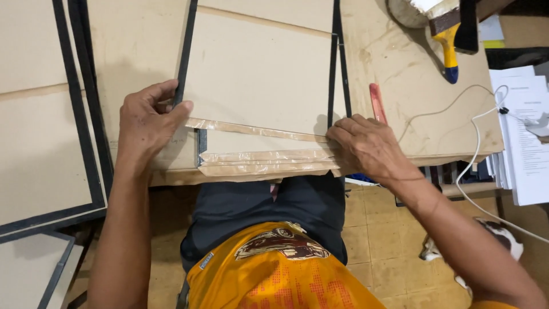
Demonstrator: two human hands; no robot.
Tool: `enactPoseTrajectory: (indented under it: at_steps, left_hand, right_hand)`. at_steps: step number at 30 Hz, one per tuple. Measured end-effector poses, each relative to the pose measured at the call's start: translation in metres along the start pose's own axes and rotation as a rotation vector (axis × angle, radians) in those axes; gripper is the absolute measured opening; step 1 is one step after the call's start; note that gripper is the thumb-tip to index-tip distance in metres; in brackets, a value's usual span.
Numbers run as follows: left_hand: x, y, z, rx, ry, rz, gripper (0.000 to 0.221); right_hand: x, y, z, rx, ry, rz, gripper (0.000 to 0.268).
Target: Applying glue to the edges of folder components and assembling them onto a backing sheet.
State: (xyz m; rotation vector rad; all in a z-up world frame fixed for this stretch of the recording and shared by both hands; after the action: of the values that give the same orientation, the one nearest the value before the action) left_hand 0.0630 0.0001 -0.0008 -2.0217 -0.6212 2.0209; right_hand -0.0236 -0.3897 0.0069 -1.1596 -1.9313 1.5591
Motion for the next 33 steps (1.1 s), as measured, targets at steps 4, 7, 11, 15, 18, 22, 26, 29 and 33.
enactPoseTrajectory:
  at_steps: [4, 7, 11, 15, 18, 22, 26, 29, 33]
  left_hand:
    - [0.019, 0.014, -0.014, 0.03, 0.006, 0.143, 0.035]
    - [0.012, 0.024, -0.009, 0.074, 0.092, 0.23, 0.035]
    - [-0.014, 0.049, 0.008, 0.156, 0.382, -0.109, 0.035]
    - [-0.044, 0.042, 0.014, 0.326, 0.699, -0.33, 0.025]
    - [-0.052, 0.038, 0.016, 0.406, 0.912, -0.347, 0.016]
    - [-0.054, 0.039, 0.017, 0.466, 0.99, -0.495, 0.009]
    - [-0.041, 0.049, 0.013, 0.546, 0.873, -0.868, 0.011]
    - [-0.054, 0.047, 0.022, 0.605, 0.754, -0.86, 0.022]
    - [-0.046, 0.043, 0.027, 0.559, 0.541, -0.585, 0.022]
  right_hand:
    - [-0.043, 0.01, 0.009, -0.118, 0.562, -0.429, 0.022]
    - [-0.085, 0.03, 0.019, -0.232, 0.925, -0.809, 0.036]
    - [-0.087, 0.023, -0.005, -0.119, 1.142, -0.879, 0.053]
    - [-0.06, -0.013, -0.03, 0.096, 1.23, -0.852, 0.066]
    - [-0.065, -0.006, -0.025, 0.057, 1.201, -0.842, 0.066]
    - [-0.068, -0.004, -0.022, 0.052, 1.161, -0.839, 0.069]
    - [-0.075, 0.007, -0.014, 0.008, 1.137, -0.846, 0.07]
    - [-0.065, -0.006, -0.024, 0.025, 1.135, -0.834, 0.069]
    - [-0.059, -0.014, -0.029, 0.04, 1.208, -0.836, 0.068]
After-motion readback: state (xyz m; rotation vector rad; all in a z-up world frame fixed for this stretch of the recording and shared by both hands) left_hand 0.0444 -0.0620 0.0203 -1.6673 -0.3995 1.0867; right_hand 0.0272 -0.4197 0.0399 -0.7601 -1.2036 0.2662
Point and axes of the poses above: each hand's wrist, its own z-axis away from the middle knuckle, its own y-axis out of the palm, x = y × z, the point moved 6 cm from there along -z, towards the middle knuckle, and after that the axes turned 9 degrees about -x, right-handed, at the moved point
